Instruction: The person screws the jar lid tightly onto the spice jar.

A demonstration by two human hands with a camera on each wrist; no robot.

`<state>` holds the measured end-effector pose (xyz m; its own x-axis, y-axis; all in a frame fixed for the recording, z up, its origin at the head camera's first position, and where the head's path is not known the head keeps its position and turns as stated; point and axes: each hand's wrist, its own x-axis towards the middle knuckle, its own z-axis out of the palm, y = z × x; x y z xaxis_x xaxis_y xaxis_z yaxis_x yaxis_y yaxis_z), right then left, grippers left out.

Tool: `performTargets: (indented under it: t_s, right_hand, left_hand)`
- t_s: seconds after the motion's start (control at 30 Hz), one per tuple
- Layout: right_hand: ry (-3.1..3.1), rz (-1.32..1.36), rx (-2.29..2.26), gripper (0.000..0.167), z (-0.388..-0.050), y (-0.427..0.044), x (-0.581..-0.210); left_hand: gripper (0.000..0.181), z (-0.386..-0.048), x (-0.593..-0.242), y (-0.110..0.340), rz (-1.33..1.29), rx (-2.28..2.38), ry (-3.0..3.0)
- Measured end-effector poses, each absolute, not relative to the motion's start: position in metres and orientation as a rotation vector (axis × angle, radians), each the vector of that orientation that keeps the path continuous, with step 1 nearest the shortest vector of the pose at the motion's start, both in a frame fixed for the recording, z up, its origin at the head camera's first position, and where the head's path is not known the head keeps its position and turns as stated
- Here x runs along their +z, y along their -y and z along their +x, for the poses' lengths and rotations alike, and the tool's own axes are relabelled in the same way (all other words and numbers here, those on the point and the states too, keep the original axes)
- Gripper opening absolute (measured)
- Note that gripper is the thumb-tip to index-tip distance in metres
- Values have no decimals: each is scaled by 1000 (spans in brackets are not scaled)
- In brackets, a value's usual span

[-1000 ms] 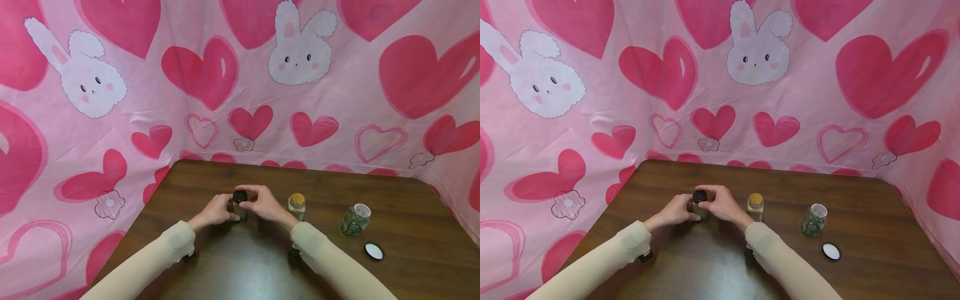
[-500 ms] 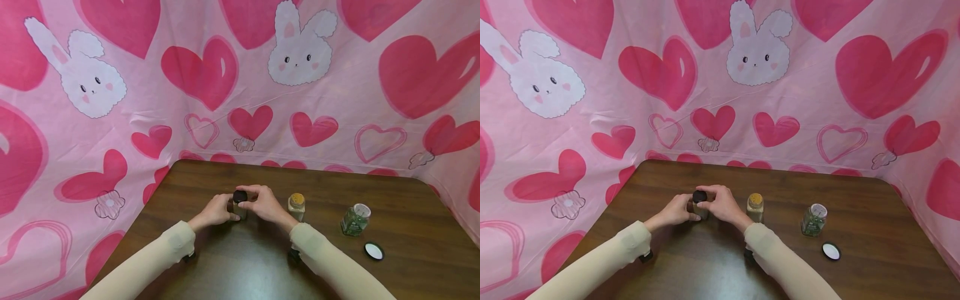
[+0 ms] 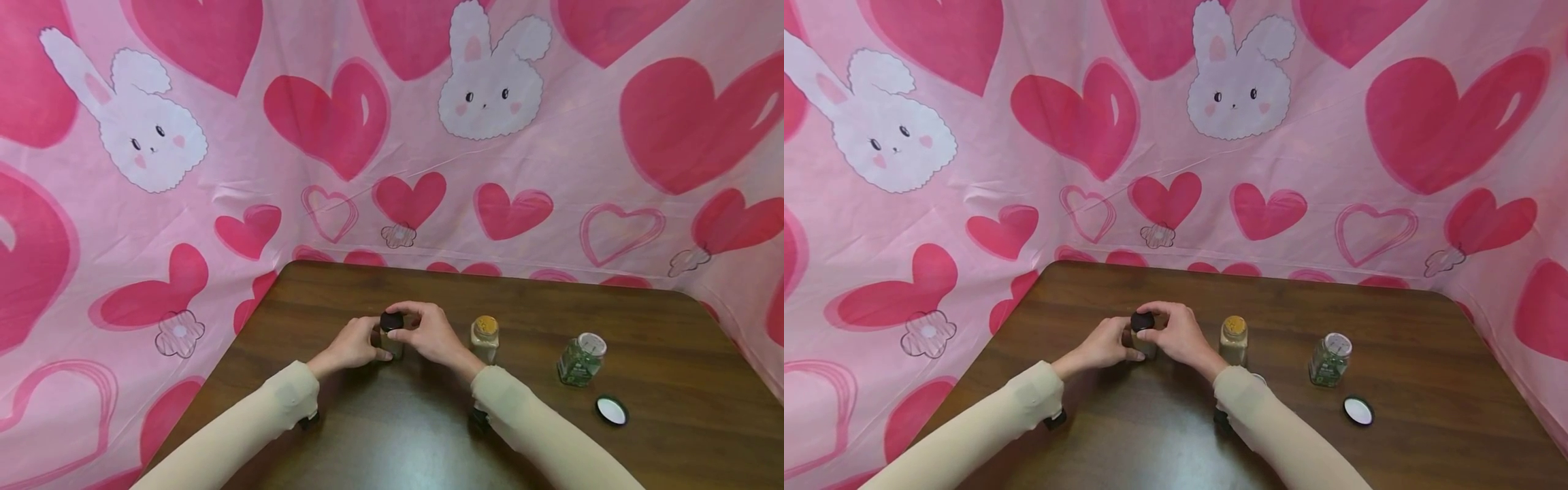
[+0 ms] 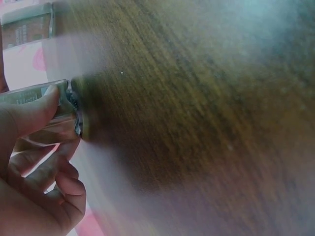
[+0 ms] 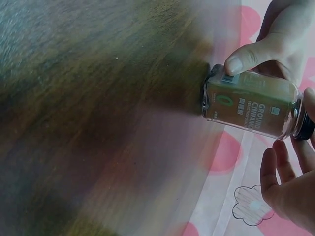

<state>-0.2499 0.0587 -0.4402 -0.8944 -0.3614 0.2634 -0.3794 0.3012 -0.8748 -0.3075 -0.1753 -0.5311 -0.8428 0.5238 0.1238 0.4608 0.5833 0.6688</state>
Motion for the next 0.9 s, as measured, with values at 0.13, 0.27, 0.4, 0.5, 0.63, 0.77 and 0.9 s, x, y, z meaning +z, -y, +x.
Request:
performTargets:
  t_s: [0.13,0.27,0.4,0.5,0.63,0.77,0.9]
  right_hand:
    - [2523,707,1694,35,-250,-58,-440]
    - [2517,720,1688,34,-249,-58,-439]
    - [2496,757,1692,35,-248,-57,-439]
    - [2474,789,1709,39,-248,-57,-439]
    - [2450,809,1734,45,-248,-57,-438]
    - [2453,806,1734,47,-248,-56,-438]
    - [2458,841,1712,48,-247,-56,-436]
  left_hand:
    - [59,-299,-517,172,888,1056,-2753]
    - [56,-277,-484,164,895,1034,-2761]
    - [53,-266,-469,159,827,1033,-2753]
    - [50,-260,-461,154,753,1012,-2758]
    - [50,-261,-461,154,736,1022,-2750]
    - [49,-262,-461,155,771,1032,-2742]
    - [48,-265,-468,159,851,1030,-2749]
